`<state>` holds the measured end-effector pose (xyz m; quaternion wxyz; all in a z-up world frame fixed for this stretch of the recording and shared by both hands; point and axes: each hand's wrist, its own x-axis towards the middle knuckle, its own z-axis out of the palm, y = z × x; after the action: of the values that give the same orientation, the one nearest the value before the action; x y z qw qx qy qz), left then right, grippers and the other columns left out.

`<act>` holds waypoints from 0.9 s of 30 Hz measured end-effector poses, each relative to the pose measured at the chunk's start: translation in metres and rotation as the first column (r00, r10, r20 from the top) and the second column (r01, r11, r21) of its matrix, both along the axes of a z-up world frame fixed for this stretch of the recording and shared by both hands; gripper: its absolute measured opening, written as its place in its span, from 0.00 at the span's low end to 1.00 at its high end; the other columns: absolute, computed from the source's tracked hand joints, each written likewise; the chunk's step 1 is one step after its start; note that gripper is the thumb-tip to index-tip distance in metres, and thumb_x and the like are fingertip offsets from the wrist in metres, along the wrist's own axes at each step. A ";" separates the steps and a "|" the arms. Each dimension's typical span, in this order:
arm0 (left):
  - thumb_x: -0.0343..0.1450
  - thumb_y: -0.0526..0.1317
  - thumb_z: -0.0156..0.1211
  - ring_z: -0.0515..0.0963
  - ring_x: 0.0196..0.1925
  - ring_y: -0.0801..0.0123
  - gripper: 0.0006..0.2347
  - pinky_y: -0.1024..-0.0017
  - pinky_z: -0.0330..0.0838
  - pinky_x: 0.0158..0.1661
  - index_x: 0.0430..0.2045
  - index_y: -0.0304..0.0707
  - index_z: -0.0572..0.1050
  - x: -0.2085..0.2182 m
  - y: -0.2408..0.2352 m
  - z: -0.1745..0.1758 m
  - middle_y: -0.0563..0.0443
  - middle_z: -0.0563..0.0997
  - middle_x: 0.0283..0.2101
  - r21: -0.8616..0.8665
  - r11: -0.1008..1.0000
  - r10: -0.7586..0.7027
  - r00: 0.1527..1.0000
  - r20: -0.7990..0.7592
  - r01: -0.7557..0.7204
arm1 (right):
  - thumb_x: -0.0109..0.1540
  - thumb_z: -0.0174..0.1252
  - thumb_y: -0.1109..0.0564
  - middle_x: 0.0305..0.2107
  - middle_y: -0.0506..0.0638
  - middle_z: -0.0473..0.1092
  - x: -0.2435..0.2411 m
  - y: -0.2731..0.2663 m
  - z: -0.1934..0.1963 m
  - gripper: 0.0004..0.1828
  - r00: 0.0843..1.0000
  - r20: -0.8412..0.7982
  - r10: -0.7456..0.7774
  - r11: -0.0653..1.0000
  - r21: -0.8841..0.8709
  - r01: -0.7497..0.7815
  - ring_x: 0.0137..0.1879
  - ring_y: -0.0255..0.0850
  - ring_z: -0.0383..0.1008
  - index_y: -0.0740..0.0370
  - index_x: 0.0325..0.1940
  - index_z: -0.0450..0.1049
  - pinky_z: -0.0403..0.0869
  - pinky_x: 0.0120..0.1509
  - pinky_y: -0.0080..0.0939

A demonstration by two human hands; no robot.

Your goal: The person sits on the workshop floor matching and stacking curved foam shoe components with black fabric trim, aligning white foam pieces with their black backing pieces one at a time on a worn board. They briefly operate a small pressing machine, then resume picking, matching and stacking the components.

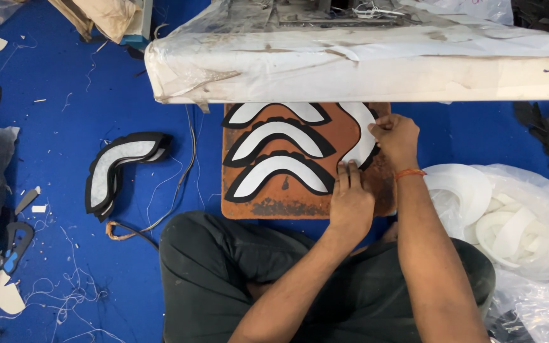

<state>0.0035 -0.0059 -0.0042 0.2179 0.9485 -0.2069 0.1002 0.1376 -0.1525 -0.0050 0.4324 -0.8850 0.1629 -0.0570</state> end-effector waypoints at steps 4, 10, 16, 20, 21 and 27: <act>0.61 0.32 0.64 0.64 0.69 0.26 0.16 0.46 0.63 0.65 0.40 0.18 0.80 0.001 0.001 0.004 0.16 0.67 0.65 -0.005 1.000 -0.022 1.000 -0.014 0.022 | 0.59 0.72 0.59 0.28 0.54 0.78 -0.001 0.000 -0.004 0.12 1.000 0.012 0.004 1.000 -0.022 -0.004 0.29 0.35 0.78 0.71 0.40 0.80 0.76 0.33 0.35; 0.63 0.33 0.63 0.64 0.70 0.26 0.15 0.46 0.63 0.66 0.40 0.19 0.80 0.000 -0.002 -0.003 0.17 0.67 0.65 0.023 1.000 -0.012 1.000 -0.020 0.012 | 0.58 0.73 0.57 0.29 0.56 0.78 0.000 -0.002 -0.014 0.13 0.998 0.068 0.004 0.997 -0.075 0.001 0.30 0.37 0.79 0.69 0.40 0.80 0.76 0.34 0.37; 0.63 0.34 0.61 0.63 0.70 0.27 0.18 0.47 0.62 0.66 0.45 0.19 0.79 0.000 -0.003 -0.003 0.17 0.67 0.65 0.078 0.997 -0.013 1.000 -0.016 0.014 | 0.56 0.76 0.57 0.31 0.55 0.78 0.000 -0.004 -0.021 0.15 0.989 0.143 0.021 0.986 -0.169 0.003 0.35 0.40 0.79 0.69 0.38 0.79 0.77 0.40 0.40; 0.65 0.35 0.60 0.63 0.70 0.29 0.18 0.49 0.61 0.67 0.47 0.19 0.78 -0.001 -0.002 -0.003 0.19 0.67 0.66 0.075 0.997 0.007 1.000 -0.013 -0.006 | 0.55 0.76 0.58 0.31 0.55 0.77 -0.002 -0.002 -0.022 0.17 0.981 0.192 -0.005 0.990 -0.138 0.032 0.36 0.41 0.78 0.69 0.38 0.76 0.76 0.41 0.40; 0.64 0.35 0.60 0.64 0.70 0.30 0.19 0.51 0.61 0.67 0.48 0.19 0.77 -0.001 -0.002 -0.003 0.20 0.67 0.66 0.071 0.997 0.013 1.000 -0.003 -0.013 | 0.56 0.75 0.58 0.31 0.55 0.78 -0.002 -0.002 -0.022 0.15 0.981 0.194 0.005 0.993 -0.118 0.019 0.36 0.41 0.79 0.68 0.37 0.77 0.76 0.41 0.39; 0.66 0.34 0.58 0.64 0.72 0.38 0.20 0.57 0.61 0.69 0.52 0.18 0.75 -0.009 0.008 0.004 0.22 0.67 0.68 0.044 0.999 -0.022 0.997 0.072 0.019 | 0.59 0.72 0.58 0.31 0.53 0.78 -0.012 -0.003 -0.018 0.12 0.972 0.231 -0.030 0.999 -0.027 0.037 0.32 0.36 0.78 0.68 0.38 0.78 0.76 0.37 0.36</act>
<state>-0.0052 0.0022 -0.0002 0.1905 0.9466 -0.2266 0.1276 0.1261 -0.1552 -0.0227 0.4335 -0.8762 0.1254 -0.1692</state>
